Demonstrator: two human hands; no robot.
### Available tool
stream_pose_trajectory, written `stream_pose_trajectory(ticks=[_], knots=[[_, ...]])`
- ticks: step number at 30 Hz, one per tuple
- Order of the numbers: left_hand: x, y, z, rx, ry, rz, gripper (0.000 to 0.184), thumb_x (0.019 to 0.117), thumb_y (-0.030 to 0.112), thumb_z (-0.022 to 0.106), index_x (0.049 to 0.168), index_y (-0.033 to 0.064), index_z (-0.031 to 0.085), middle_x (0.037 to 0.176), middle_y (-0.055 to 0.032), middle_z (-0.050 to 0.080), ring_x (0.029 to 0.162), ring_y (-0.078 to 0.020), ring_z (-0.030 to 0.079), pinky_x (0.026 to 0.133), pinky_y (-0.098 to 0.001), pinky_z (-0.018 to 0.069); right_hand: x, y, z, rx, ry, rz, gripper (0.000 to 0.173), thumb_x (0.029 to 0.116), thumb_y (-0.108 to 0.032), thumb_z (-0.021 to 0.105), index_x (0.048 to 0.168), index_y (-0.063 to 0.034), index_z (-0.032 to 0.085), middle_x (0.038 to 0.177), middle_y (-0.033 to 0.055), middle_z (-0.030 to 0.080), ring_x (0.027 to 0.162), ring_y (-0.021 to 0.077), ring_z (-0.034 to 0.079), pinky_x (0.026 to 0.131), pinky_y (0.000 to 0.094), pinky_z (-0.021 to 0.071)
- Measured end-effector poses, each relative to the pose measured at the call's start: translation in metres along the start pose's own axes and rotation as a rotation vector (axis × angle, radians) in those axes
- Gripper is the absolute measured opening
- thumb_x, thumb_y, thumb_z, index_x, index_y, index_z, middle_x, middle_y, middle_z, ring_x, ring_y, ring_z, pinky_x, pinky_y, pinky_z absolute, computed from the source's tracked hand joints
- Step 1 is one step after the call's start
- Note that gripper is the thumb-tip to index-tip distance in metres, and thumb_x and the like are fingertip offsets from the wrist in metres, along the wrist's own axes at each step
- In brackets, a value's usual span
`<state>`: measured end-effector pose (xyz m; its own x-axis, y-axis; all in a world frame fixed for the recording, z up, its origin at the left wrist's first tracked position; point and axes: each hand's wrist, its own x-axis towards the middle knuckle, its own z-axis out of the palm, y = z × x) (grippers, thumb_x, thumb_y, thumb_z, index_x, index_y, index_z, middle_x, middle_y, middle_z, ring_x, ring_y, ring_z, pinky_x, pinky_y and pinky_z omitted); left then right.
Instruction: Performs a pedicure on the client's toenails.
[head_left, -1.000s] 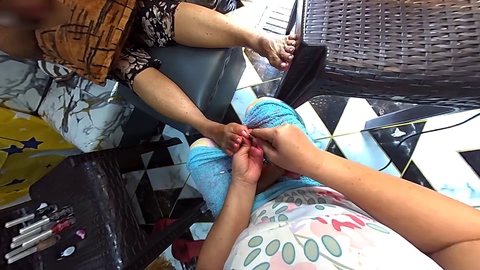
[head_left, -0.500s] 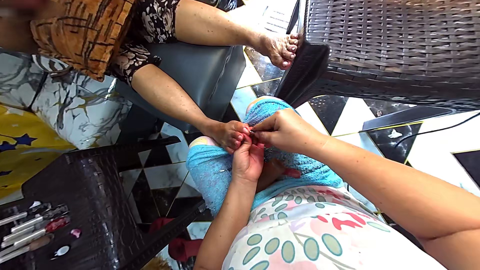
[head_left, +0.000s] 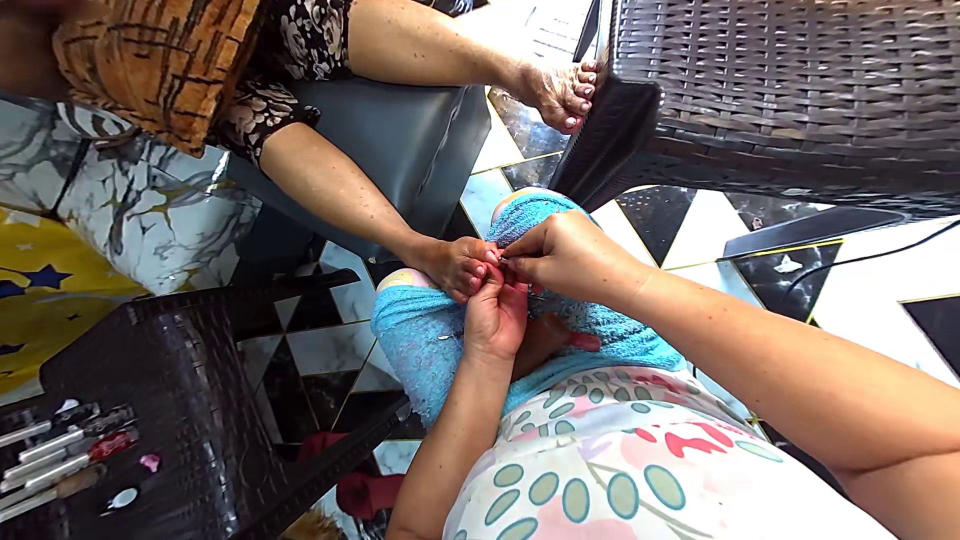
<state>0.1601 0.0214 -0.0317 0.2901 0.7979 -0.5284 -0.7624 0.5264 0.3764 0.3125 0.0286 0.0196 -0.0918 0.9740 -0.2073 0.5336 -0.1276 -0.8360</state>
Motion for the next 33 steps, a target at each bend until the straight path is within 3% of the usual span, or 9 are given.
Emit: stream_pose_trajectory(ticks=[13,23,30,33], knots=[[0.0012,0.0003,-0.0005,-0.019,-0.007,-0.017,0.025,0.1071,0.007,0.041,0.096,0.0112,0.063,0.093,-0.0043,0.068,0.092,-0.0147,0.068,0.092,-0.0303,0.0559,0.0033,-0.0047,0.0037,-0.012,0.017,0.019,0.016,0.0947,-0.015,0.066,0.089,-0.0141,0.081,0.072,-0.0002,0.072,0.065,0.0096,0.068,0.063,0.0386,0.0568],[0.0006,0.0002,0.0001,0.001,-0.005,-0.003,0.024,0.1076,0.008,0.041,0.097,0.0122,0.062,0.097,-0.0041,0.068,0.098,-0.0163,0.068,0.098,-0.0337,0.0539,0.0016,-0.0005,0.0042,0.006,0.043,-0.05,0.017,0.0943,-0.013,0.065,0.093,-0.0122,0.082,0.075,0.0017,0.073,0.07,0.0118,0.068,0.065,0.0397,0.0547],[0.0,0.0003,0.0,-0.006,-0.001,-0.008,0.023,0.107,0.007,0.042,0.098,0.0104,0.063,0.097,-0.0058,0.069,0.096,-0.0177,0.069,0.094,-0.0336,0.0559,0.0025,-0.0057,-0.0032,-0.007,-0.055,0.023,0.018,0.0972,-0.016,0.064,0.097,-0.014,0.082,0.075,-0.0004,0.074,0.067,0.0088,0.069,0.067,0.0366,0.0579],[0.0001,-0.0001,0.0002,-0.018,-0.005,-0.006,0.024,0.1072,0.007,0.042,0.097,0.0112,0.062,0.095,-0.0048,0.069,0.095,-0.0161,0.069,0.094,-0.032,0.0559,0.0031,-0.0058,-0.0003,0.004,-0.032,0.022,0.017,0.0965,-0.015,0.064,0.094,-0.0131,0.081,0.071,-0.0003,0.072,0.061,0.0085,0.066,0.063,0.036,0.0575]])
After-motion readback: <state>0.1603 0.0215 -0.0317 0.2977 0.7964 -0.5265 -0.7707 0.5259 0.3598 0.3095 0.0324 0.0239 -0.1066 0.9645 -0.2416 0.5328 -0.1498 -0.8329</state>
